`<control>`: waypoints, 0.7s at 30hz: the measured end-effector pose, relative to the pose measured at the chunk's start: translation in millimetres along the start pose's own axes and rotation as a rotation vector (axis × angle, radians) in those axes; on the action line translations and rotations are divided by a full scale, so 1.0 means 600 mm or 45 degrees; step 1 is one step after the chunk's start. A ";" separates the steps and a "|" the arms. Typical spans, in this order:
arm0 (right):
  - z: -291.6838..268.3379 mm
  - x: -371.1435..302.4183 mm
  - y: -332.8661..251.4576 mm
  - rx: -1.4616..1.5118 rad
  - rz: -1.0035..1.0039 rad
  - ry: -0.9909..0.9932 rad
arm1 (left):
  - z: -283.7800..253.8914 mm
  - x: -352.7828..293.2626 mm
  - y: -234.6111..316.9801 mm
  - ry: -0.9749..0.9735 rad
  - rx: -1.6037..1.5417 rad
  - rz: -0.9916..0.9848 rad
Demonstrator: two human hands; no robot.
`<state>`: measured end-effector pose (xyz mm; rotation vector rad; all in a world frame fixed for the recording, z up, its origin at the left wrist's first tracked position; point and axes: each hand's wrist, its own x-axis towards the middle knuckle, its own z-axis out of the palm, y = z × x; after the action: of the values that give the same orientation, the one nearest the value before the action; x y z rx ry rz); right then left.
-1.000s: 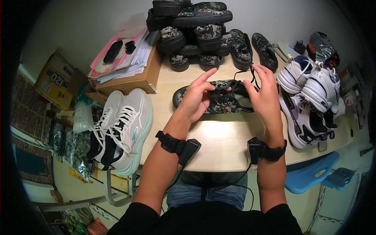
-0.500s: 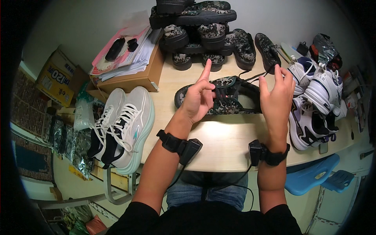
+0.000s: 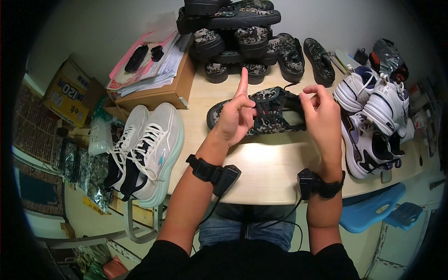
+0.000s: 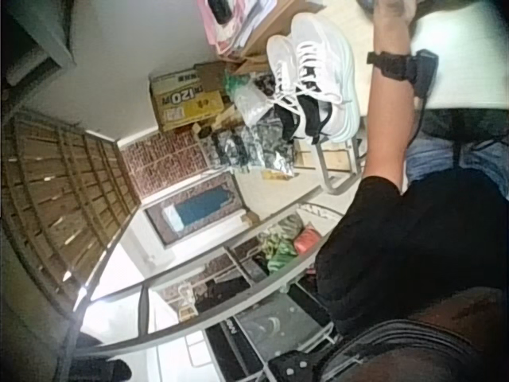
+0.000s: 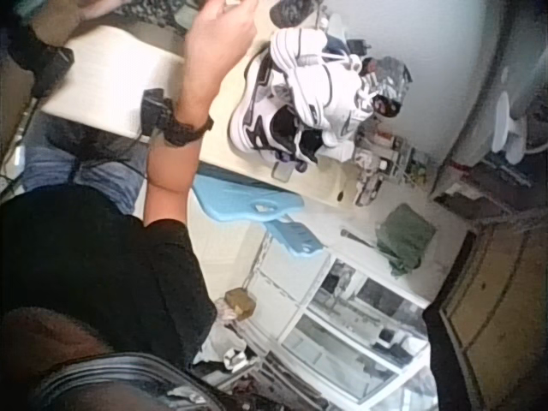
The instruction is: The person is lacing a pair of camouflage-patterned sneakers on a desk.
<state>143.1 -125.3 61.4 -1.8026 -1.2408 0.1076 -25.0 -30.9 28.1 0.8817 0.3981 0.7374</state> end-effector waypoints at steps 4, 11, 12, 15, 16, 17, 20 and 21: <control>0.023 -0.004 0.015 0.457 0.044 -0.177 | -0.006 0.001 -0.002 -0.050 0.025 0.002; 0.049 -0.005 0.014 0.490 0.168 -0.567 | 0.002 0.000 -0.007 -0.058 0.146 0.077; 0.054 -0.003 0.021 0.489 0.167 -0.567 | -0.001 0.000 -0.008 -0.090 0.191 0.106; 0.061 0.000 0.032 0.622 0.130 -0.645 | -0.007 0.000 -0.009 -0.121 0.244 0.099; 0.062 0.000 0.032 0.702 0.156 -0.666 | -0.006 -0.001 -0.009 -0.122 0.244 0.099; 0.062 0.000 0.031 0.783 0.182 -0.686 | -0.004 -0.002 -0.008 -0.116 0.255 0.096; 0.059 0.004 0.031 0.865 0.248 -0.735 | -0.008 0.000 -0.010 -0.120 0.264 0.091; 0.059 0.004 0.030 0.865 0.248 -0.735 | -0.009 0.000 -0.010 -0.128 0.260 0.087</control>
<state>138.1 -102.8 29.0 -1.3064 -1.1978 1.0883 -25.8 -30.4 19.7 1.1249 0.3592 0.7205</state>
